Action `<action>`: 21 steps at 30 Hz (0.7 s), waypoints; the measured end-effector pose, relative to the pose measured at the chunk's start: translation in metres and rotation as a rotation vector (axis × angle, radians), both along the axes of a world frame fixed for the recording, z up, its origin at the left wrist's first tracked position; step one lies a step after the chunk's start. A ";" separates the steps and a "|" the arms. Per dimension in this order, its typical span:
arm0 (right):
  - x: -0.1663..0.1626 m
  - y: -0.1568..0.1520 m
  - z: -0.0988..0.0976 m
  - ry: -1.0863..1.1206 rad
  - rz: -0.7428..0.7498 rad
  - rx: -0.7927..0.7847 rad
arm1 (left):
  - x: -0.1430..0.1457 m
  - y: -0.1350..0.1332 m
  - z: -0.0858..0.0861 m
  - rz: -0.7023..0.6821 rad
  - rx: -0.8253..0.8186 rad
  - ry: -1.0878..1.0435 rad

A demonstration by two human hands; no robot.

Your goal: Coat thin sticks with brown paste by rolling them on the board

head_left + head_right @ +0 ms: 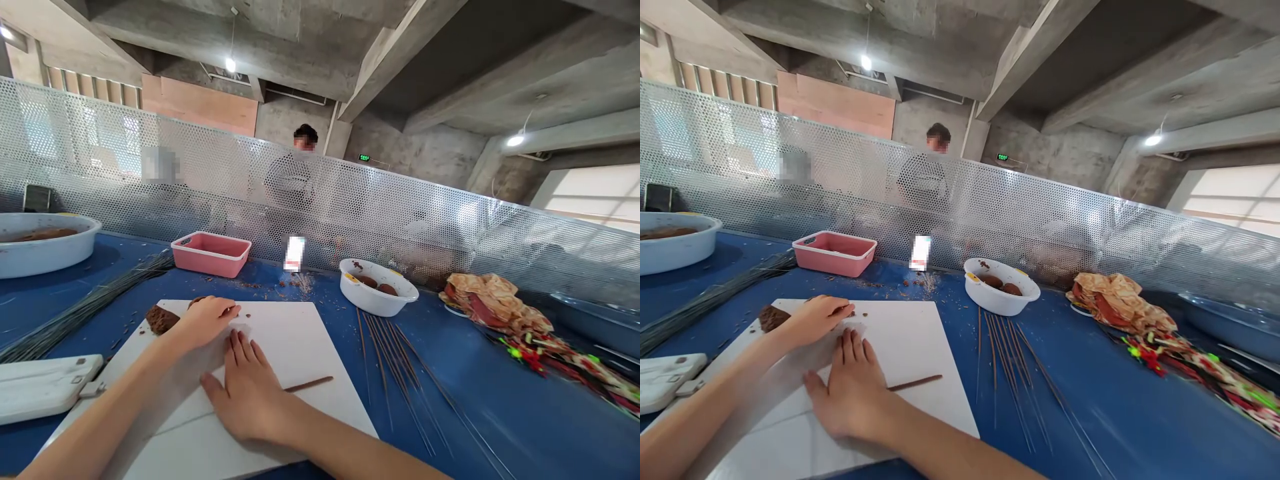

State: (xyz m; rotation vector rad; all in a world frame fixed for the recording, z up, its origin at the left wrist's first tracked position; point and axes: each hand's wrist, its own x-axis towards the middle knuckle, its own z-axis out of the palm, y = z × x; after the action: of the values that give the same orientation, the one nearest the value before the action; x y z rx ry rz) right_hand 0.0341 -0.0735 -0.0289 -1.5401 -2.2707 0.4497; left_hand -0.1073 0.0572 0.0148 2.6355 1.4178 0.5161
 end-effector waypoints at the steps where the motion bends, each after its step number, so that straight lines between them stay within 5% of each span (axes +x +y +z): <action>1: 0.001 -0.009 -0.001 -0.003 0.015 -0.002 | 0.001 0.000 0.000 -0.003 0.002 0.001; 4: 0.002 -0.017 -0.002 0.002 0.032 0.001 | 0.002 0.001 -0.002 0.004 0.003 -0.001; 10: -0.004 0.028 0.008 0.004 -0.012 -0.021 | 0.000 0.001 -0.004 -0.016 0.027 0.015; 17: -0.003 -0.017 -0.006 0.018 0.047 0.069 | 0.002 0.002 -0.003 -0.011 0.012 0.010; 21: 0.002 -0.003 0.003 0.055 0.055 0.045 | 0.001 0.006 -0.006 -0.028 0.022 0.021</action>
State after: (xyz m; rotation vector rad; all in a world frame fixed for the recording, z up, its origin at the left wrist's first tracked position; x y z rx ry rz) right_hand 0.0360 -0.0768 -0.0256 -1.4293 -2.2702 0.4471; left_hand -0.1065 0.0629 0.0088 2.6822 1.3864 0.5051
